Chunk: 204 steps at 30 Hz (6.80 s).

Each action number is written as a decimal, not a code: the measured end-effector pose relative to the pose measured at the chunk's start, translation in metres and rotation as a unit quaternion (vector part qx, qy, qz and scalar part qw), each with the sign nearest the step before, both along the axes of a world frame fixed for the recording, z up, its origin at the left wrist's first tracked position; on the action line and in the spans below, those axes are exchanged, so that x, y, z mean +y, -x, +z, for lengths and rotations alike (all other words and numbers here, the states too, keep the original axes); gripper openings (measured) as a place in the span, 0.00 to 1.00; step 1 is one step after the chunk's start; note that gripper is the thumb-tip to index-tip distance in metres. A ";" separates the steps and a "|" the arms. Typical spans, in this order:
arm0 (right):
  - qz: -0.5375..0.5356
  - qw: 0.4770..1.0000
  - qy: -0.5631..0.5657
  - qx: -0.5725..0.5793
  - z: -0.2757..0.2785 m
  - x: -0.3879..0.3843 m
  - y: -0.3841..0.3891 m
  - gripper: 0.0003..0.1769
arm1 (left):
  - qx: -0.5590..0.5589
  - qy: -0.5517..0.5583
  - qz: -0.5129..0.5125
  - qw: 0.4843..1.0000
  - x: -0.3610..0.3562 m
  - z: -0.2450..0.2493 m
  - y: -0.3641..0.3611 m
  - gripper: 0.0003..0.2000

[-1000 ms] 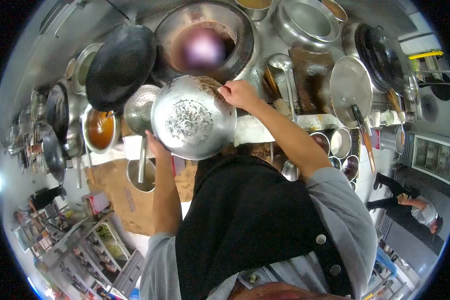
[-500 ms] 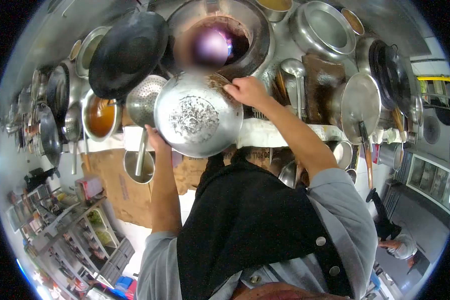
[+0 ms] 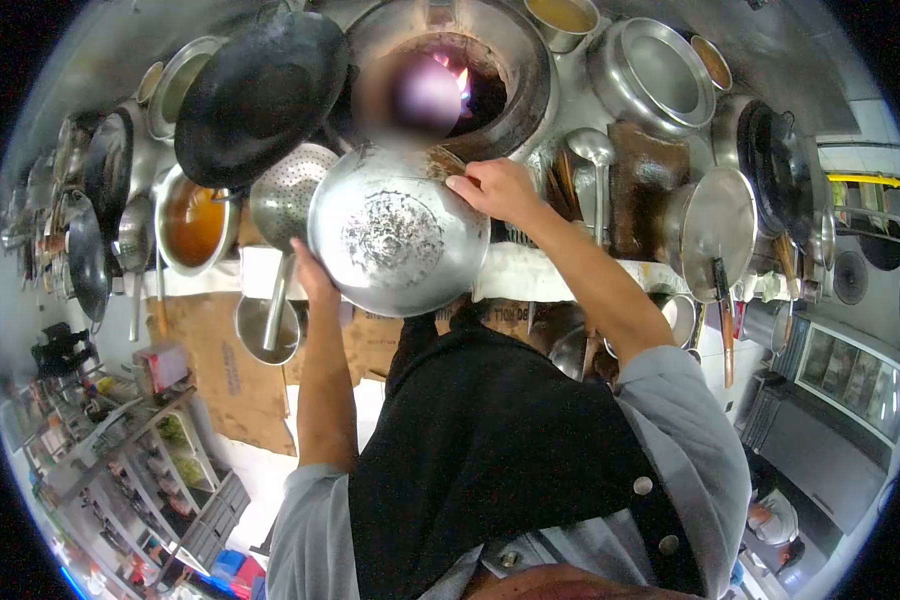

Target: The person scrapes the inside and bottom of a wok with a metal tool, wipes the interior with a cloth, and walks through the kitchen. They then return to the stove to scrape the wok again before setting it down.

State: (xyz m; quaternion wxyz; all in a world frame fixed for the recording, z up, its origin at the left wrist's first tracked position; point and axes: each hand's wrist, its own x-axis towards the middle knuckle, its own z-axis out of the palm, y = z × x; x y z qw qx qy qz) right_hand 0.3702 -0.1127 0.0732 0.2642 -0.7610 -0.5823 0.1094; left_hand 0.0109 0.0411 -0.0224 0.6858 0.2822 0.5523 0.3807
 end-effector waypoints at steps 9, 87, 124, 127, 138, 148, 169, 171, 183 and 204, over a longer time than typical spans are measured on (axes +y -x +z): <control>0.005 1.000 -0.021 0.001 0.003 0.004 -0.005 0.30 | -0.056 0.015 -0.008 0.998 0.006 -0.025 0.013 0.41; -0.178 0.970 0.048 0.159 -0.037 -0.062 0.010 0.29 | -0.032 0.012 -0.043 0.999 0.001 0.003 0.000 0.26; -0.124 0.984 0.022 0.124 -0.053 -0.101 0.021 0.30 | -0.026 0.003 -0.077 0.997 -0.001 -0.006 0.008 0.29; -0.114 0.986 -0.002 0.122 -0.048 -0.064 0.017 0.30 | -0.012 -0.002 -0.071 0.997 -0.003 -0.001 0.007 0.28; -0.138 0.981 0.035 0.128 -0.032 -0.053 0.021 0.31 | 0.058 -0.004 -0.050 0.997 -0.002 -0.006 0.002 0.38; -0.189 0.970 0.101 0.116 -0.037 -0.053 0.022 0.33 | 0.078 0.006 0.018 0.997 0.013 -0.036 0.015 0.44; -0.284 0.934 0.147 0.158 -0.043 -0.105 0.052 0.34 | -0.062 0.120 -0.045 0.990 0.008 0.002 0.023 0.30; -0.314 0.901 0.161 0.253 -0.018 -0.107 0.060 0.34 | -0.074 0.131 -0.063 0.987 0.001 0.023 0.019 0.32; -0.342 0.925 -0.013 0.168 -0.004 -0.071 0.106 0.16 | -0.040 0.114 -0.093 0.988 0.003 0.039 0.011 0.31; -0.363 0.905 -0.005 0.220 -0.032 -0.122 0.081 0.15 | -0.032 0.111 -0.010 0.993 -0.010 0.018 0.002 0.26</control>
